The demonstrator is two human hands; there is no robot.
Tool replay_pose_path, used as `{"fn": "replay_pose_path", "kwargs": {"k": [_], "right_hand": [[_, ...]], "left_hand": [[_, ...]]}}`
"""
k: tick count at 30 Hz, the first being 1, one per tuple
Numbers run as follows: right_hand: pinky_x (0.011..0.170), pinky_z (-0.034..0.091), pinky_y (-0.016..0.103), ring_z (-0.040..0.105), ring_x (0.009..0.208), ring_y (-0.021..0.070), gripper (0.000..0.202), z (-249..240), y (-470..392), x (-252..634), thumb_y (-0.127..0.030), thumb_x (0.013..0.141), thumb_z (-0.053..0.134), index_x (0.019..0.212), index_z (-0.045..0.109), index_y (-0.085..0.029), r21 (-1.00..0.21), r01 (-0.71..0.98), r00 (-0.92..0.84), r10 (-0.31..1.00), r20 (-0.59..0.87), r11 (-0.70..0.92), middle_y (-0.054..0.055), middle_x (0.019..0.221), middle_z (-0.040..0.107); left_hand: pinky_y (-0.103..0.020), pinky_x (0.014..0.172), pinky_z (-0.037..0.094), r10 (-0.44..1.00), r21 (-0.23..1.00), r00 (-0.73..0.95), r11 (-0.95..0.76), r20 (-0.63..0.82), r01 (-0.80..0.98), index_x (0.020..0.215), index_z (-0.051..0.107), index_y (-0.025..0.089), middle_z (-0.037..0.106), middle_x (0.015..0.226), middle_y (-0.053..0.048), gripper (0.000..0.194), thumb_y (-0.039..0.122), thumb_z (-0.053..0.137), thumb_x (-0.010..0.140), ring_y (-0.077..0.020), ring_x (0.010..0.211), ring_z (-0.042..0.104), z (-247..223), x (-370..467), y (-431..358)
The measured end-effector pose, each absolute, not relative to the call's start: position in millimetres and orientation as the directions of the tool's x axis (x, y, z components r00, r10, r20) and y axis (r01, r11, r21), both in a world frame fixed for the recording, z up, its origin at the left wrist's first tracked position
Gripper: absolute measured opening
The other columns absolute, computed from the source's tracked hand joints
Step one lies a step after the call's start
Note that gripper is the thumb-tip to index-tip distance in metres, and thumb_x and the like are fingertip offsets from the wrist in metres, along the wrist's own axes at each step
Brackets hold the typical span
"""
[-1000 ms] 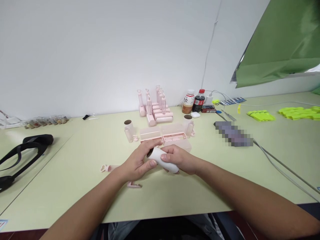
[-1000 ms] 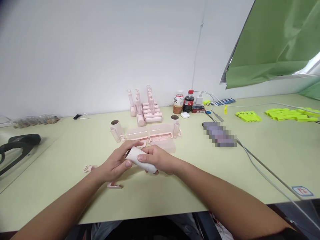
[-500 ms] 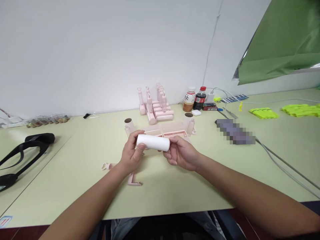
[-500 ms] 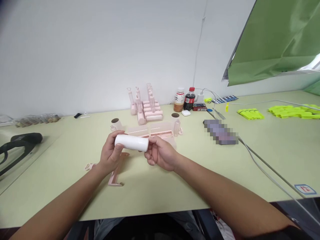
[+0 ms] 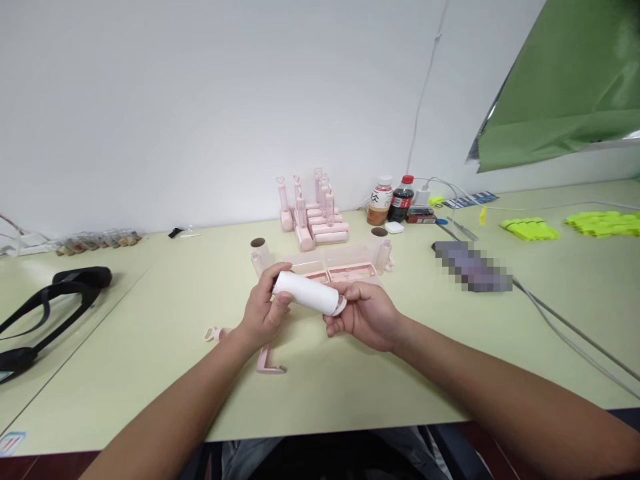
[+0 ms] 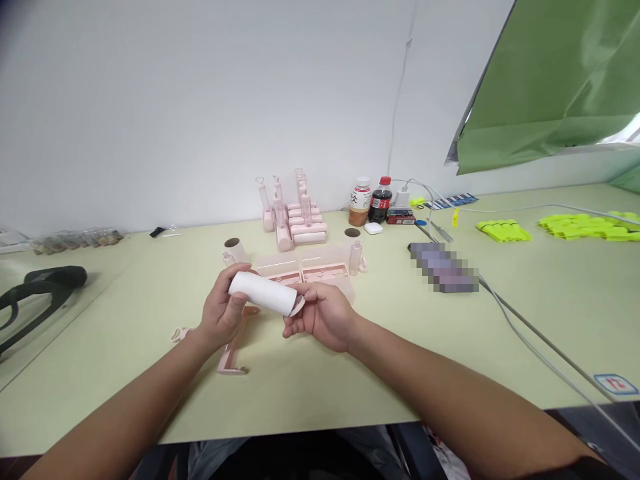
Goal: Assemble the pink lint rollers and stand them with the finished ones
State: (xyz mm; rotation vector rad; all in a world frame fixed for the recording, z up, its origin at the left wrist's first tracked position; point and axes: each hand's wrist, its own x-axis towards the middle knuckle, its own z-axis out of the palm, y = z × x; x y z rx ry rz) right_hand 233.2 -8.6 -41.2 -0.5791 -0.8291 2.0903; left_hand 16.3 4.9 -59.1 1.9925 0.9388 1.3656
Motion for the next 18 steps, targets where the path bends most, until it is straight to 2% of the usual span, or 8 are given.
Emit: {"fn": "replay_pose_path", "kwargs": {"k": [4, 7, 9, 11, 14, 16, 18], "right_hand": [[0.050, 0.056, 0.030, 0.063, 0.064, 0.0179, 0.039, -31.2, -10.6, 232.7, -0.016, 0.068, 0.048, 0.103, 0.064, -0.011, -0.744, -0.491, -0.534, 0.831, -0.155, -0.454, 0.009, 0.085, 0.065], [0.038, 0.046, 0.021, 0.056, 0.054, 0.0118, 0.024, -20.4, -14.4, 235.4, -0.019, 0.073, 0.056, 0.096, 0.062, -0.015, -0.839, -0.395, -0.442, 0.878, -0.183, -0.374, 0.005, 0.083, 0.062], [0.033, 0.036, 0.018, 0.049, 0.046, 0.0083, 0.016, -14.6, -18.3, 242.7, -0.022, 0.074, 0.060, 0.089, 0.061, -0.016, -0.928, -0.216, -0.386, 0.900, -0.204, -0.304, 0.002, 0.078, 0.059], [0.031, 0.031, 0.017, 0.046, 0.044, 0.0077, 0.011, -12.4, -22.6, 255.5, -0.023, 0.075, 0.060, 0.084, 0.059, -0.018, -0.964, 0.087, -0.405, 0.875, -0.264, -0.251, -0.001, 0.071, 0.055], [0.037, 0.031, 0.017, 0.048, 0.049, 0.0089, 0.008, -16.5, -27.3, 278.8, -0.021, 0.076, 0.056, 0.084, 0.059, -0.018, -0.850, 0.516, -0.498, 0.771, -0.397, -0.104, -0.002, 0.069, 0.052], [0.044, 0.032, 0.018, 0.046, 0.054, 0.0089, 0.006, -20.9, -28.4, 290.7, -0.018, 0.077, 0.054, 0.081, 0.057, -0.019, -0.771, 0.634, -0.541, 0.746, -0.388, 0.058, -0.002, 0.070, 0.052], [0.048, 0.031, 0.019, 0.042, 0.057, 0.0094, 0.004, -22.9, -27.9, 296.5, -0.016, 0.076, 0.052, 0.077, 0.055, -0.019, -0.711, 0.672, -0.585, 0.737, -0.337, 0.208, -0.002, 0.070, 0.051]], "left_hand": [[-0.026, 0.057, 0.054, 0.741, 0.684, 0.178, -0.669, 0.648, 0.290, 0.126, 0.048, 0.022, 0.059, 0.107, -0.009, 0.045, 0.052, 0.047, 0.093, -0.0190, 0.086, 0.060, -59.5, 17.3, 5.3], [-0.033, 0.070, 0.056, 0.663, 0.620, 0.071, -0.729, 0.745, 0.291, 0.122, 0.050, 0.021, 0.060, 0.107, -0.010, 0.042, 0.052, 0.048, 0.093, -0.0214, 0.094, 0.060, -55.1, 20.0, 4.3], [-0.037, 0.077, 0.055, 0.632, 0.613, -0.029, -0.737, 0.774, 0.286, 0.120, 0.051, 0.021, 0.060, 0.106, -0.009, 0.041, 0.052, 0.046, 0.094, -0.0220, 0.097, 0.059, -50.5, 21.4, 4.2], [-0.038, 0.081, 0.054, 0.627, 0.627, -0.099, -0.729, 0.773, 0.274, 0.118, 0.052, 0.021, 0.060, 0.104, -0.009, 0.041, 0.053, 0.044, 0.095, -0.0215, 0.097, 0.059, -46.7, 21.9, 4.9], [-0.038, 0.080, 0.054, 0.653, 0.660, -0.127, -0.706, 0.747, 0.256, 0.117, 0.054, 0.021, 0.059, 0.102, -0.008, 0.041, 0.054, 0.045, 0.094, -0.0214, 0.097, 0.059, -45.0, 22.2, 6.2], [-0.037, 0.076, 0.055, 0.678, 0.678, -0.104, -0.690, 0.728, 0.253, 0.118, 0.054, 0.021, 0.059, 0.102, -0.008, 0.043, 0.055, 0.047, 0.093, -0.0220, 0.097, 0.059, -46.9, 22.8, 6.3], [-0.035, 0.072, 0.055, 0.692, 0.681, -0.056, -0.689, 0.720, 0.247, 0.119, 0.053, 0.021, 0.059, 0.103, -0.009, 0.044, 0.055, 0.049, 0.092, -0.0221, 0.095, 0.059, -50.3, 23.9, 5.9]]}}
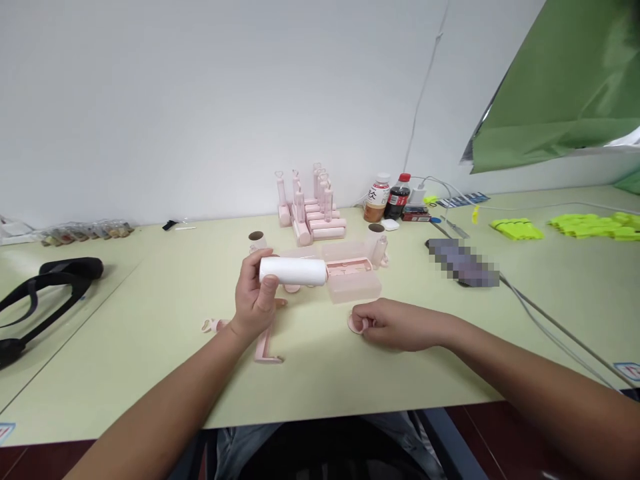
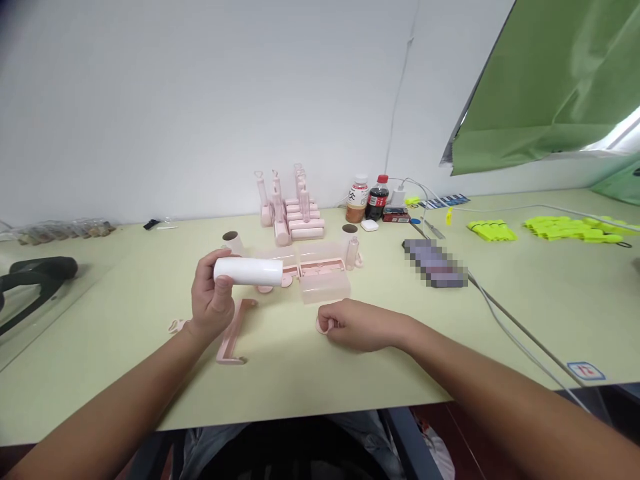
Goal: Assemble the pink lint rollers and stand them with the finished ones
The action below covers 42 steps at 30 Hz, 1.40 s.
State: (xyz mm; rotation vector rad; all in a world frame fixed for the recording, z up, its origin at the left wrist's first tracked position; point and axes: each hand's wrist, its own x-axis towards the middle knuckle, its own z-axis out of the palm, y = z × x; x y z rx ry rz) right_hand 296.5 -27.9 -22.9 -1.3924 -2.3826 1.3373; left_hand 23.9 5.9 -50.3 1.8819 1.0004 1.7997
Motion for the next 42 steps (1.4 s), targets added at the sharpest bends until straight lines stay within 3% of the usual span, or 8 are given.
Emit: {"fn": "replay_pose_path", "kwargs": {"k": [4, 9, 19, 24, 28, 33, 36, 42], "right_hand": [[0.049, 0.030, 0.021, 0.042, 0.058, 0.0112, 0.003, -16.3, -24.7, 295.8, -0.016, 0.074, 0.054, 0.072, 0.054, -0.019, -0.652, 0.690, -0.626, 0.712, -0.319, 0.314, -0.001, 0.068, 0.053], [0.044, 0.033, 0.023, 0.050, 0.050, 0.0138, 0.004, -11.0, -22.0, 300.9, -0.023, 0.075, 0.058, 0.078, 0.058, -0.021, -0.639, 0.763, -0.472, 0.762, -0.443, 0.102, 0.001, 0.068, 0.055], [0.071, 0.048, 0.035, 0.062, 0.074, 0.0196, 0.021, -27.0, -46.4, 317.1, -0.034, 0.085, 0.056, 0.100, 0.064, -0.020, -0.604, 0.772, -0.302, 0.950, -0.076, 0.197, 0.009, 0.105, 0.063], [0.067, 0.053, 0.034, 0.063, 0.080, 0.0192, 0.066, -32.1, -71.7, 294.0, -0.045, 0.082, 0.067, 0.139, 0.038, -0.028, -0.922, 0.356, -0.290, 0.956, 0.047, 0.153, 0.009, 0.114, 0.058], [0.059, 0.054, 0.031, 0.061, 0.067, 0.0164, 0.055, -36.4, -76.6, 272.6, -0.045, 0.080, 0.070, 0.125, 0.046, -0.024, -0.987, 0.106, -0.305, 0.949, 0.085, 0.123, 0.005, 0.094, 0.057], [0.055, 0.047, 0.028, 0.057, 0.067, 0.0165, 0.041, -17.0, -56.1, 293.0, -0.042, 0.075, 0.073, 0.104, 0.051, -0.023, -0.907, 0.337, -0.003, 0.964, 0.267, 0.253, 0.005, 0.098, 0.059], [0.068, 0.047, 0.033, 0.060, 0.086, 0.0237, 0.041, -2.4, -38.6, 326.1, -0.040, 0.073, 0.071, 0.105, 0.051, -0.023, -0.719, 0.640, 0.156, 0.871, 0.466, 0.270, 0.008, 0.107, 0.061], [0.061, 0.041, 0.032, 0.061, 0.075, 0.0262, 0.051, -5.7, -8.6, 362.6, -0.049, 0.074, 0.064, 0.116, 0.053, -0.021, -0.378, 0.926, 0.094, 0.970, 0.226, -0.001, 0.007, 0.088, 0.065]], "left_hand": [[-0.033, 0.069, 0.055, 0.707, 0.687, 0.012, -0.692, 0.707, 0.224, 0.119, 0.053, 0.021, 0.060, 0.103, -0.009, 0.042, 0.053, 0.049, 0.092, -0.0205, 0.091, 0.060, -56.4, 25.4, 5.7], [-0.031, 0.065, 0.055, 0.740, 0.719, 0.037, -0.664, 0.672, 0.204, 0.120, 0.052, 0.022, 0.059, 0.101, -0.008, 0.042, 0.053, 0.051, 0.091, -0.0191, 0.087, 0.060, -59.2, 25.0, 6.9], [-0.024, 0.057, 0.054, 0.844, 0.849, 0.111, -0.528, 0.524, 0.009, 0.114, 0.053, 0.022, 0.059, 0.101, -0.005, 0.041, 0.044, 0.068, 0.082, -0.0136, 0.077, 0.061, -50.6, 31.8, -0.1], [-0.028, 0.070, 0.053, 0.802, 0.860, 0.328, -0.504, 0.499, -0.077, 0.109, 0.053, 0.020, 0.062, 0.103, -0.008, 0.042, 0.047, 0.070, 0.081, -0.0179, 0.088, 0.062, -47.6, 46.2, -14.5], [-0.029, 0.072, 0.052, 0.729, 0.853, 0.548, -0.520, 0.409, 0.055, 0.115, 0.051, 0.021, 0.063, 0.103, -0.008, 0.044, 0.047, 0.067, 0.082, -0.0183, 0.086, 0.062, -46.5, 49.8, -24.4], [-0.033, 0.075, 0.052, 0.720, 0.665, 0.652, -0.610, 0.237, 0.431, 0.138, 0.040, 0.025, 0.064, 0.117, -0.010, 0.051, 0.040, 0.054, 0.092, -0.0190, 0.084, 0.064, -19.7, 29.9, -21.3], [-0.034, 0.073, 0.052, 0.740, 0.493, 0.645, -0.641, 0.192, 0.588, 0.118, 0.059, 0.025, 0.069, 0.107, -0.007, 0.029, 0.034, 0.044, 0.095, -0.0219, 0.086, 0.066, -4.0, 5.9, -15.1], [-0.037, 0.079, 0.050, 0.811, 0.284, 0.583, -0.569, 0.041, 0.772, 0.113, 0.067, 0.025, 0.071, 0.106, -0.008, 0.033, 0.024, 0.049, 0.085, -0.0271, 0.095, 0.066, -9.0, -49.2, -11.1]]}}
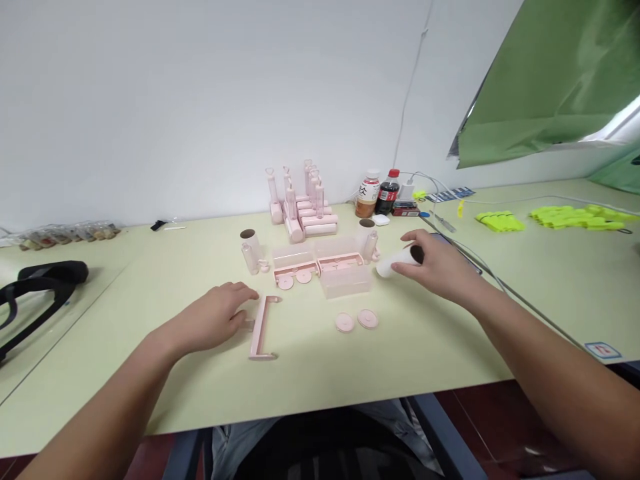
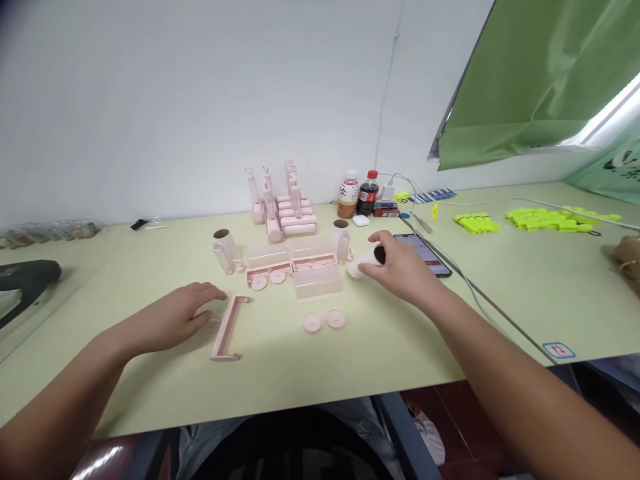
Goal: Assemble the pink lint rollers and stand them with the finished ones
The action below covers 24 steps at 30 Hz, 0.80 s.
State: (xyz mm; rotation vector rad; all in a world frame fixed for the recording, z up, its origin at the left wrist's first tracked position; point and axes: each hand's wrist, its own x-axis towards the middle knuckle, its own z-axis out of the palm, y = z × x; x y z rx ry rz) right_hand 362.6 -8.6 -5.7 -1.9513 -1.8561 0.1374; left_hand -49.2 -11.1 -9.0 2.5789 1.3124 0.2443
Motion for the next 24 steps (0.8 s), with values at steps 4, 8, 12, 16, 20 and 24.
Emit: {"fn": "replay_pose_path", "kwargs": {"k": [4, 8, 12, 16, 20, 24], "right_hand": [[0.062, 0.042, 0.031, 0.062, 0.078, 0.0269, 0.054, -17.4, 5.6, 353.5, -0.049, 0.078, 0.060, 0.122, 0.051, -0.020, -0.328, 0.944, 0.012, 0.994, 0.105, 0.023, 0.008, 0.086, 0.066], [0.071, 0.047, 0.034, 0.063, 0.094, 0.0294, 0.066, -18.6, 14.3, 351.1, -0.050, 0.078, 0.060, 0.135, 0.044, -0.020, -0.326, 0.940, -0.055, 0.986, 0.157, 0.104, 0.013, 0.116, 0.065], [0.074, 0.049, 0.040, 0.063, 0.096, 0.0331, 0.078, -8.1, 0.6, 351.5, -0.057, 0.077, 0.061, 0.142, 0.039, -0.019, -0.284, 0.958, 0.048, 0.954, 0.294, 0.039, 0.019, 0.134, 0.053], [0.070, 0.049, 0.036, 0.062, 0.081, 0.0237, 0.046, 1.8, -40.2, 318.0, -0.051, 0.085, 0.057, 0.118, 0.057, -0.019, -0.586, 0.780, 0.021, 0.925, 0.379, 0.222, 0.013, 0.111, 0.064], [0.068, 0.049, 0.029, 0.059, 0.074, 0.0169, 0.038, -9.0, -71.7, 265.7, -0.055, 0.088, 0.057, 0.086, 0.061, -0.017, -0.936, 0.304, -0.548, 0.836, -0.020, 0.177, 0.005, 0.081, 0.064], [0.058, 0.046, 0.024, 0.057, 0.062, 0.0119, 0.051, -31.3, -78.5, 239.3, -0.061, 0.092, 0.046, 0.079, 0.059, -0.014, -0.997, 0.060, -0.734, 0.675, -0.077, -0.048, 0.002, 0.072, 0.059]], "left_hand": [[-0.032, 0.071, 0.049, 0.777, 0.320, 0.622, -0.568, -0.094, 0.758, 0.097, 0.070, 0.022, 0.069, 0.093, -0.007, 0.025, 0.022, 0.049, 0.081, -0.0238, 0.084, 0.064, -17.7, -54.4, -16.3], [-0.029, 0.066, 0.045, 0.765, 0.380, 0.633, -0.554, -0.118, 0.741, 0.083, 0.064, 0.020, 0.064, 0.082, -0.005, 0.014, 0.024, 0.051, 0.081, -0.0203, 0.076, 0.059, -19.1, -42.1, -22.6], [-0.024, 0.061, 0.043, 0.766, 0.580, 0.625, -0.444, -0.151, 0.683, 0.084, 0.058, 0.019, 0.061, 0.077, 0.000, 0.009, 0.028, 0.057, 0.085, -0.0135, 0.067, 0.055, -13.2, -36.5, -32.6], [-0.021, 0.064, 0.045, 0.670, 0.741, 0.737, -0.538, 0.087, 0.402, 0.094, 0.059, 0.019, 0.063, 0.083, 0.000, 0.010, 0.027, 0.061, 0.088, -0.0107, 0.071, 0.058, -7.6, -22.2, -43.2], [-0.022, 0.068, 0.046, 0.565, 0.616, 0.757, -0.735, 0.327, 0.283, 0.095, 0.059, 0.019, 0.063, 0.086, -0.001, 0.011, 0.023, 0.064, 0.086, -0.0116, 0.076, 0.060, -5.1, 6.3, -44.9], [-0.023, 0.068, 0.046, 0.489, 0.538, 0.805, -0.801, 0.336, 0.262, 0.095, 0.059, 0.019, 0.062, 0.088, -0.003, 0.009, 0.025, 0.060, 0.089, -0.0127, 0.079, 0.059, -4.2, 22.8, -42.6]]}}
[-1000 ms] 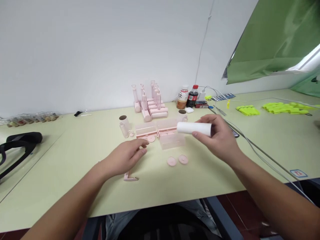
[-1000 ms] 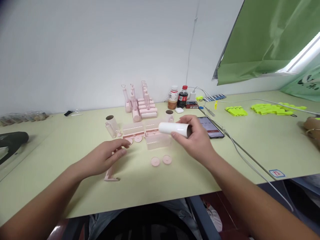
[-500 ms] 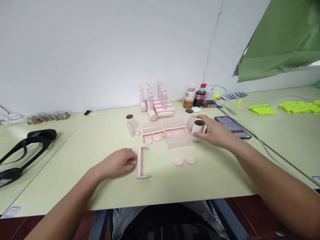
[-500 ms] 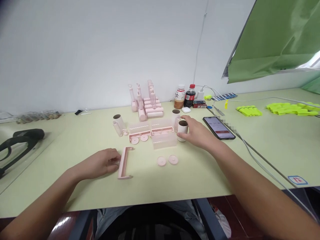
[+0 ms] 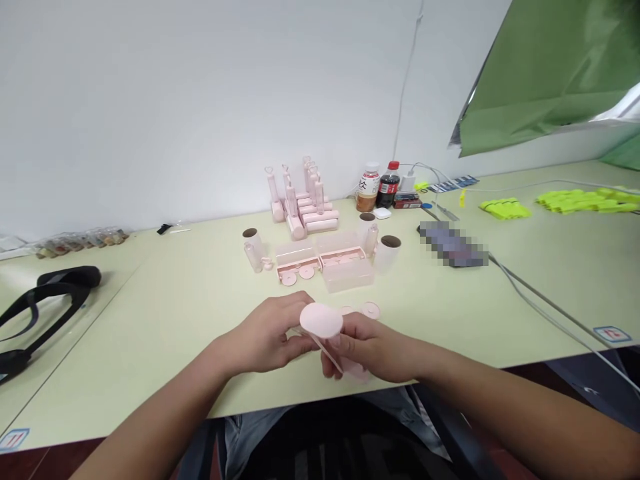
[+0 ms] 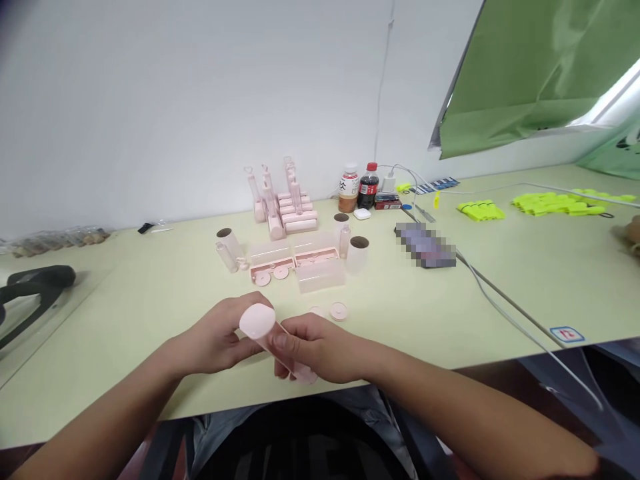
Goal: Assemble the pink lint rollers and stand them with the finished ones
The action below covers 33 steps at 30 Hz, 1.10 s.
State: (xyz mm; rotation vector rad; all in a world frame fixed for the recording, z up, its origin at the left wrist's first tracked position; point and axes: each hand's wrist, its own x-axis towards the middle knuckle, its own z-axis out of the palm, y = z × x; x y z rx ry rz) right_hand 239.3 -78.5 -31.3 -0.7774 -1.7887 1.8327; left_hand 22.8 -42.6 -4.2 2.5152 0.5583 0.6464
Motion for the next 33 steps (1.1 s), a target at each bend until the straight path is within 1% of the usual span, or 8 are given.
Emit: {"fn": "replay_pose_path", "kwargs": {"k": [5, 9, 13, 19, 23, 27, 30, 33], "right_hand": [[0.044, 0.039, 0.019, 0.049, 0.046, 0.0069, 0.053, -46.0, -80.7, 238.5, -0.063, 0.091, 0.046, 0.079, 0.057, -0.013, -0.974, -0.030, -0.805, 0.583, -0.111, -0.227, 0.000, 0.066, 0.056], [0.043, 0.031, 0.017, 0.043, 0.046, 0.0050, 0.051, -43.6, -84.1, 243.1, -0.060, 0.090, 0.052, 0.076, 0.060, -0.012, -0.987, 0.021, -0.816, 0.567, -0.109, -0.160, -0.002, 0.061, 0.052], [0.044, 0.030, 0.018, 0.041, 0.049, 0.0050, 0.049, -39.7, -91.4, 249.3, -0.058, 0.091, 0.053, 0.082, 0.064, -0.010, -0.993, 0.082, -0.762, 0.637, -0.119, -0.087, -0.002, 0.063, 0.050], [0.045, 0.030, 0.019, 0.041, 0.050, 0.0060, 0.047, -43.2, -103.0, 254.0, -0.053, 0.095, 0.048, 0.084, 0.066, -0.012, -0.993, 0.119, -0.728, 0.682, -0.076, 0.017, -0.002, 0.065, 0.051], [0.049, 0.029, 0.020, 0.037, 0.052, 0.0069, 0.041, -39.1, -109.4, 263.7, -0.046, 0.094, 0.052, 0.072, 0.062, -0.013, -0.954, 0.140, -0.673, 0.732, 0.106, 0.267, -0.004, 0.059, 0.045], [0.052, 0.030, 0.021, 0.041, 0.054, 0.0086, 0.036, -28.6, -109.1, 285.7, -0.043, 0.092, 0.053, 0.070, 0.058, -0.015, -0.834, 0.321, -0.543, 0.808, 0.226, 0.449, -0.003, 0.059, 0.049], [0.055, 0.031, 0.023, 0.046, 0.056, 0.0111, 0.037, -27.7, -95.4, 299.9, -0.041, 0.093, 0.051, 0.066, 0.057, -0.016, -0.652, 0.645, -0.445, 0.890, 0.103, 0.398, 0.000, 0.060, 0.054], [0.058, 0.032, 0.026, 0.052, 0.060, 0.0150, 0.035, -34.1, -74.0, 306.7, -0.039, 0.091, 0.053, 0.066, 0.060, -0.017, -0.441, 0.825, -0.359, 0.930, 0.076, 0.354, 0.003, 0.064, 0.061]], "left_hand": [[-0.022, 0.063, 0.043, 0.476, 0.635, 0.853, -0.731, 0.214, 0.249, 0.094, 0.057, 0.018, 0.062, 0.083, -0.002, 0.022, 0.037, 0.065, 0.085, -0.0121, 0.072, 0.058, -6.9, 21.8, -45.8], [-0.021, 0.055, 0.038, 0.492, 0.722, 0.868, -0.623, 0.062, 0.301, 0.091, 0.055, 0.018, 0.062, 0.076, 0.000, 0.039, 0.050, 0.070, 0.076, -0.0117, 0.063, 0.055, -10.8, 25.9, -51.4], [-0.020, 0.053, 0.035, 0.528, 0.724, 0.843, -0.540, -0.105, 0.429, 0.081, 0.054, 0.018, 0.061, 0.070, 0.002, 0.043, 0.057, 0.071, 0.073, -0.0113, 0.060, 0.053, -11.2, 35.6, -54.1], [-0.020, 0.049, 0.030, 0.471, 0.698, 0.859, -0.546, -0.201, 0.463, 0.075, 0.056, 0.018, 0.057, 0.064, 0.005, 0.046, 0.061, 0.070, 0.071, -0.0096, 0.056, 0.048, -2.2, 50.3, -56.9], [-0.021, 0.048, 0.025, 0.515, 0.642, 0.840, -0.588, -0.171, 0.492, 0.070, 0.055, 0.017, 0.052, 0.059, 0.005, 0.039, 0.054, 0.066, 0.078, -0.0086, 0.052, 0.042, -9.4, 45.6, -48.5], [-0.022, 0.049, 0.025, 0.775, 0.716, 0.613, -0.514, 0.153, 0.472, 0.069, 0.053, 0.016, 0.039, 0.054, 0.006, 0.051, 0.065, 0.053, 0.082, -0.0083, 0.050, 0.034, -15.8, 28.4, -33.1], [-0.021, 0.050, 0.030, 0.670, 0.750, 0.690, -0.597, 0.272, 0.285, 0.103, 0.060, 0.016, 0.043, 0.059, 0.007, 0.056, 0.066, 0.060, 0.078, -0.0085, 0.051, 0.036, -8.2, 31.1, -31.4], [-0.021, 0.058, 0.038, 0.479, 0.648, 0.866, -0.707, 0.143, 0.284, 0.119, 0.060, 0.021, 0.060, 0.073, 0.002, 0.044, 0.049, 0.063, 0.084, -0.0100, 0.060, 0.051, -2.4, 50.4, -33.2]]}}
